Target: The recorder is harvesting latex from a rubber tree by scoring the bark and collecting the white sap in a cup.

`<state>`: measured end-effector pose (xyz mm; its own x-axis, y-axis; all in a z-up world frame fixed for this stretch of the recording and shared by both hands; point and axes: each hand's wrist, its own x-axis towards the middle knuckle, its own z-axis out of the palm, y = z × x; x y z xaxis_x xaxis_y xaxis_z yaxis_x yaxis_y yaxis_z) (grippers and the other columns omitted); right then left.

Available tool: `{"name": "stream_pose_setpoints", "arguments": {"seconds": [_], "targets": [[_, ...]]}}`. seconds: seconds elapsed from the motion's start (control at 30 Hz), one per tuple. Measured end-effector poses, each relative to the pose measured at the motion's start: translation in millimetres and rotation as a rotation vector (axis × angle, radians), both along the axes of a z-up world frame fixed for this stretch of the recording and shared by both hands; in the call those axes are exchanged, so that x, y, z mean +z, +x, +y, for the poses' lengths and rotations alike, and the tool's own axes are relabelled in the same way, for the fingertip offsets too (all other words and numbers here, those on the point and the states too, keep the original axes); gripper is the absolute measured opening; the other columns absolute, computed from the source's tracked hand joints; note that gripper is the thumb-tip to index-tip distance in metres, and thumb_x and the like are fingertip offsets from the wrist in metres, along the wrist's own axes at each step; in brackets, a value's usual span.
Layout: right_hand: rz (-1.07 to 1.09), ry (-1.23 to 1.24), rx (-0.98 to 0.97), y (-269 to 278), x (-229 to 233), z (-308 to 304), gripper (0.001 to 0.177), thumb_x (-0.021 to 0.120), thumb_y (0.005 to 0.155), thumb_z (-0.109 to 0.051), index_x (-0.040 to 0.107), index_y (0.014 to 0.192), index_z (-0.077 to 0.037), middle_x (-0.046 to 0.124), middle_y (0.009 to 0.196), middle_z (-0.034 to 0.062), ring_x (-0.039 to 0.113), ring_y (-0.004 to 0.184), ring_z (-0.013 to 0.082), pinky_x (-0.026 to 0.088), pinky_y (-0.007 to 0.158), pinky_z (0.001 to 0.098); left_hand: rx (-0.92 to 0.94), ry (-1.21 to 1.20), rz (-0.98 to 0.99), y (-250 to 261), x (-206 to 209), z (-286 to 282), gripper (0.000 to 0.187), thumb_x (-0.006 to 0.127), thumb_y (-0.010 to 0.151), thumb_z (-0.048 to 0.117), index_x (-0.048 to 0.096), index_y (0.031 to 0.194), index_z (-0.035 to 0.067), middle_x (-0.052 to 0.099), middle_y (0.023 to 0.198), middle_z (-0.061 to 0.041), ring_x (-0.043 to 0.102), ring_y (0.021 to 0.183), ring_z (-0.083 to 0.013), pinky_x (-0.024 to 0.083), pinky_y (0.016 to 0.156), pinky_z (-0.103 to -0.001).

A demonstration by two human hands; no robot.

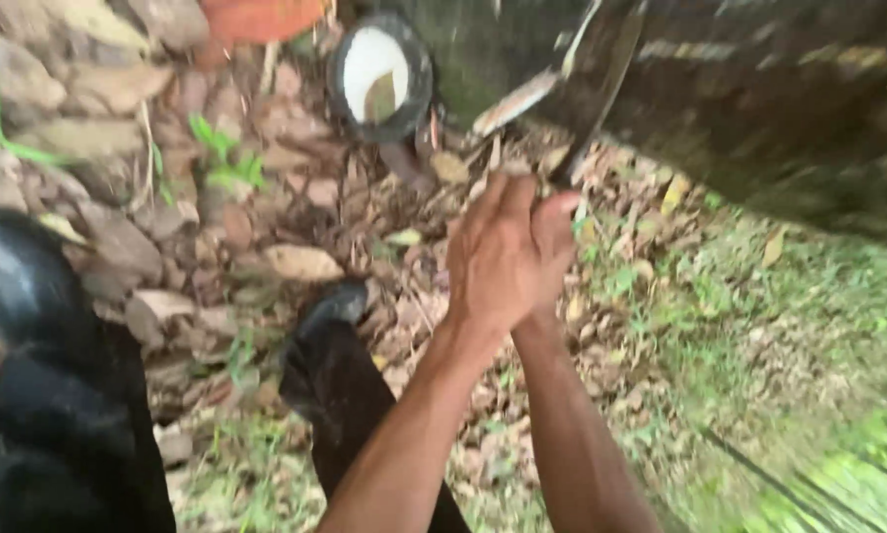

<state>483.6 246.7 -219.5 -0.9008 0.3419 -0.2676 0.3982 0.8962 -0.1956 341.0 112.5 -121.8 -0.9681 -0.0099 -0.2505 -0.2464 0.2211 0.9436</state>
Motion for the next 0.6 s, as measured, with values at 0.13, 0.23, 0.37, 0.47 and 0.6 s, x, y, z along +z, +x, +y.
{"name": "stream_pose_setpoints", "arguments": {"seconds": [0.13,0.23,0.37,0.47,0.6], "targets": [[0.025,-0.042,0.03,-13.8,-14.2,15.6,0.031,0.04,0.111,-0.035,0.058,0.101,-0.011,0.057,0.076,0.0005,0.05,0.059,0.0127,0.043,0.048,0.029,-0.054,-0.026,-0.07,1.3,-13.8,4.9,0.043,0.066,0.1,0.04,0.066,0.108,-0.002,0.062,0.097,-0.015,0.064,0.078,-0.0278,0.055,0.058,-0.04],[0.018,-0.06,0.004,2.2,-10.1,18.5,0.032,0.039,0.111,-0.035,0.058,0.101,-0.011,0.056,0.075,0.0007,0.05,0.057,0.0127,0.042,0.046,0.0288,-0.002,-0.114,0.125,14.3,-10.8,4.9,0.046,0.063,0.099,0.047,0.065,0.109,0.002,0.061,0.099,-0.014,0.064,0.083,-0.0277,0.057,0.06,-0.039],[0.055,-0.106,0.018,-18.7,-25.7,20.9,0.033,0.038,0.111,-0.034,0.058,0.1,-0.01,0.056,0.073,0.001,0.05,0.055,0.0128,0.041,0.044,0.0285,-0.083,-0.051,-0.096,-0.4,0.7,3.8,0.039,0.057,0.104,0.039,0.069,0.111,0.003,0.065,0.097,-0.014,0.065,0.081,-0.0277,0.057,0.058,-0.04],[0.009,-0.129,0.011,4.0,-23.8,27.1,0.034,0.037,0.111,-0.034,0.058,0.1,-0.01,0.056,0.072,0.0012,0.049,0.054,0.0128,0.04,0.043,0.0283,-0.098,-0.082,-0.127,34.0,-6.4,5.7,0.036,0.059,0.101,0.036,0.07,0.11,0.002,0.066,0.1,-0.016,0.065,0.084,-0.0273,0.059,0.062,-0.04],[0.07,-0.158,0.0,-18.1,-38.7,33.1,0.034,0.037,0.111,-0.033,0.058,0.1,-0.009,0.055,0.07,0.0015,0.049,0.052,0.0129,0.039,0.041,0.028,-0.03,-0.163,0.063,49.5,-20.9,16.9,0.036,0.062,0.1,0.035,0.068,0.112,0.003,0.067,0.108,-0.018,0.067,0.089,-0.0249,0.061,0.067,-0.037]]}}
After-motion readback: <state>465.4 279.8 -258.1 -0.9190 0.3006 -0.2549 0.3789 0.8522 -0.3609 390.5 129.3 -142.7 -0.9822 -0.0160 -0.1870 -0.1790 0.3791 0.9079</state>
